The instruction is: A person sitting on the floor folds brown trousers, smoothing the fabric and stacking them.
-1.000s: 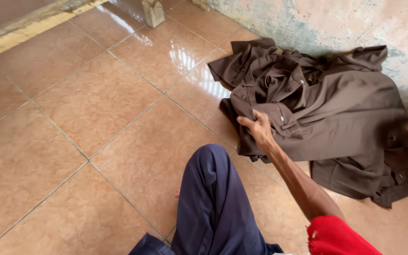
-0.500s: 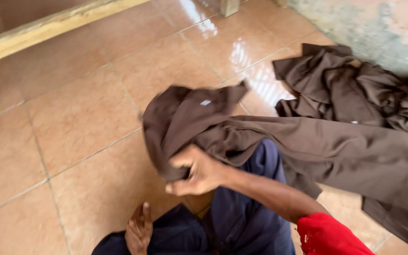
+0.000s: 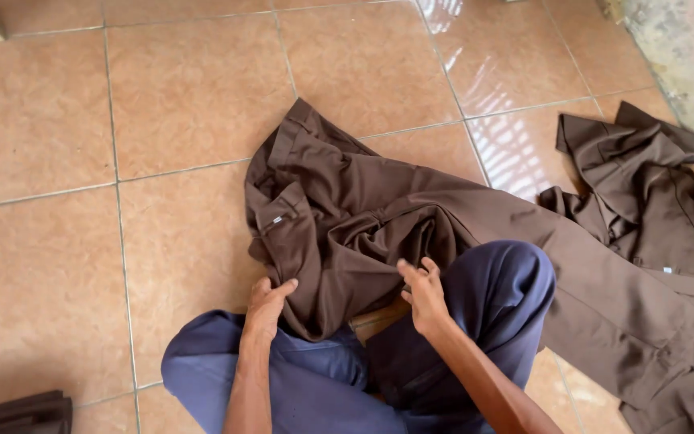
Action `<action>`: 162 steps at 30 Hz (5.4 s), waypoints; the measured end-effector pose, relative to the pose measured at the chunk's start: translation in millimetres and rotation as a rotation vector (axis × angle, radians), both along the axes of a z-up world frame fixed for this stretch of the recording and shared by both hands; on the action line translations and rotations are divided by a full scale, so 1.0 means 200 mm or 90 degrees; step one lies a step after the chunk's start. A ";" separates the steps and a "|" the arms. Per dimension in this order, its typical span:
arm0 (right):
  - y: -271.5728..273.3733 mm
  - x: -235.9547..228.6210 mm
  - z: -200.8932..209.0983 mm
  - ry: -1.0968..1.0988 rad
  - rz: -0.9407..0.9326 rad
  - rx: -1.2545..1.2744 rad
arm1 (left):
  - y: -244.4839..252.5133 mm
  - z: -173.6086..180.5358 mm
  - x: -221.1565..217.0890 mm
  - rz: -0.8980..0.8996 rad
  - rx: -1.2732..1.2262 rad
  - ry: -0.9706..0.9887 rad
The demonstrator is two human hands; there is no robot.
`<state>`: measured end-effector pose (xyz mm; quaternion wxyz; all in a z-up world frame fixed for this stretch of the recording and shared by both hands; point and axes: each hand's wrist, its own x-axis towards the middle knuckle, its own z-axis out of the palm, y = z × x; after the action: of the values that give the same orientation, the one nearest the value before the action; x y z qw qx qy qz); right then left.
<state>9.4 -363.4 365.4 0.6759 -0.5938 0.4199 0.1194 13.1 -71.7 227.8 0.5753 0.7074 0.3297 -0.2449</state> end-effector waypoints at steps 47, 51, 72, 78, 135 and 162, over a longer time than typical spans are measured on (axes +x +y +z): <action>0.08 0.12 0.04 -0.460 0.600 -0.334 | -0.24 0.32 0.10 0.119 0.091 -0.212; 0.09 0.13 0.07 -0.494 0.619 -0.286 | -0.28 0.31 0.37 0.259 0.034 -0.275; 0.01 0.16 0.06 -0.553 0.650 -0.237 | -0.21 0.33 1.07 0.394 -0.489 -0.435; 0.02 0.15 0.05 -0.677 0.716 -0.391 | 0.09 0.55 0.27 0.290 -0.372 -0.620; 0.21 0.06 -0.12 -0.630 0.971 -0.587 | 0.01 0.53 0.07 0.201 0.360 -0.800; 0.31 0.07 -0.07 -0.858 0.793 -0.560 | -0.02 0.41 0.03 0.077 -0.016 -0.620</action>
<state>22.9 -301.1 352.1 0.3111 -0.8464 -0.4259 -0.0742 19.1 -75.9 310.4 0.6841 0.7124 0.0598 0.1444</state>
